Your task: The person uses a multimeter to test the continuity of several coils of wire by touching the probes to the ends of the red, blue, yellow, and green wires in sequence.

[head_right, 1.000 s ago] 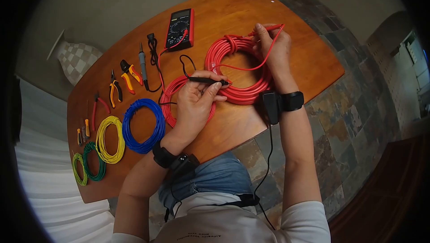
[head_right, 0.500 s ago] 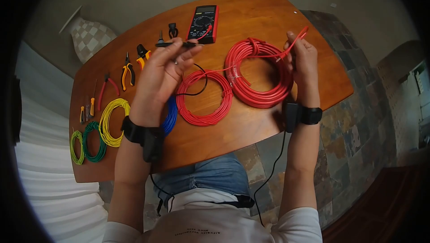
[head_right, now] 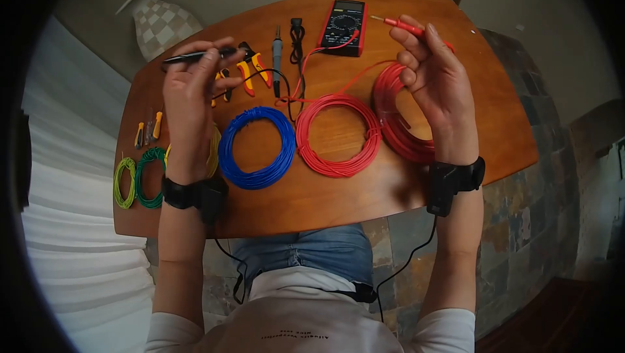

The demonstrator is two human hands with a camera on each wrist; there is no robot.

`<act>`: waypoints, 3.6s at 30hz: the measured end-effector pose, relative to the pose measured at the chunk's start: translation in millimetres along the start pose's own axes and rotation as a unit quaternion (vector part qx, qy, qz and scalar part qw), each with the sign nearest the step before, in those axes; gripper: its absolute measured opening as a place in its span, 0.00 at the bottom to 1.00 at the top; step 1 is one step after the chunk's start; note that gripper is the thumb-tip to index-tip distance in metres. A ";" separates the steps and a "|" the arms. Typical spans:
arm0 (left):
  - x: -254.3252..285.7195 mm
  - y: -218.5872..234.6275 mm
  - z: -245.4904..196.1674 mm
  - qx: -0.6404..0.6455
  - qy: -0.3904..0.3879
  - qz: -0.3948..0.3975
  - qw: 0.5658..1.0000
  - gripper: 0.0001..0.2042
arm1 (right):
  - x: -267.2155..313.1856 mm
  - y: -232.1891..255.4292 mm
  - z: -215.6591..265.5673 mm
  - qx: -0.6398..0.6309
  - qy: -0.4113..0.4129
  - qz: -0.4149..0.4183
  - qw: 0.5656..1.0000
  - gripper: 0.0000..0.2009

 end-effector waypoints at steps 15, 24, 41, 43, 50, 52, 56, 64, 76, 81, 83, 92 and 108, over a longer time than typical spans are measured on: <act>47.6 -28.2 50.5 0.038 0.195 0.151 0.968 0.17 | -4.5 17.6 -33.2 0.211 -0.060 -0.041 0.975 0.17; 45.9 -12.8 43.6 -0.065 0.208 0.098 0.971 0.30 | 2.0 10.2 -38.8 0.253 -0.083 -0.029 0.963 0.16; 56.8 -18.9 71.2 0.032 0.229 0.130 0.964 0.25 | 5.0 11.3 -39.7 0.271 -0.101 -0.005 0.957 0.16; 59.0 -19.2 70.4 0.026 0.231 0.137 0.963 0.25 | 5.1 11.6 -39.8 0.264 -0.100 -0.003 0.959 0.16; 65.6 -28.5 69.7 0.007 0.219 0.137 0.966 0.23 | 4.8 11.2 -40.3 0.259 -0.102 0.003 0.961 0.17; 67.3 -30.1 66.4 -0.024 0.181 0.136 0.974 0.20 | 5.1 12.0 -40.2 0.264 -0.102 0.000 0.959 0.17; 73.8 -41.9 54.9 -0.071 0.115 0.147 0.980 0.16 | 5.1 12.5 -40.1 0.275 -0.099 -0.001 0.956 0.17; 79.4 -61.3 54.7 -0.146 0.095 0.220 0.960 0.18 | 5.4 11.2 -41.7 0.274 -0.102 0.006 0.956 0.17; 83.4 -56.4 31.0 -0.396 -0.053 0.257 0.880 0.15 | 39.1 11.5 -21.4 0.436 -0.083 -0.088 0.892 0.14; 90.9 -52.3 55.7 -0.118 0.138 0.200 0.963 0.16 | 74.6 12.0 -1.9 0.484 0.047 -0.140 0.863 0.09; 90.5 -52.3 61.0 -0.076 0.152 0.199 0.965 0.17 | 86.9 17.0 4.4 0.506 0.091 -0.163 0.842 0.10; 88.4 -39.3 66.0 -0.042 0.120 0.139 0.982 0.15 | 92.7 27.6 3.1 0.498 0.080 -0.190 0.842 0.09; 89.7 -46.3 64.1 -0.061 0.151 0.205 0.965 0.18 | 91.7 33.7 -0.7 0.487 0.088 -0.194 0.847 0.08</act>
Point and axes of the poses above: each hand's wrist, its own x-axis away from the middle knuckle, its own y-axis out of the back of the hand, z = x × y, the point moved 10 cm from there along -x, towards the middle knuckle, and after that the axes turned 1 degree about z, right-handed, at the moved point
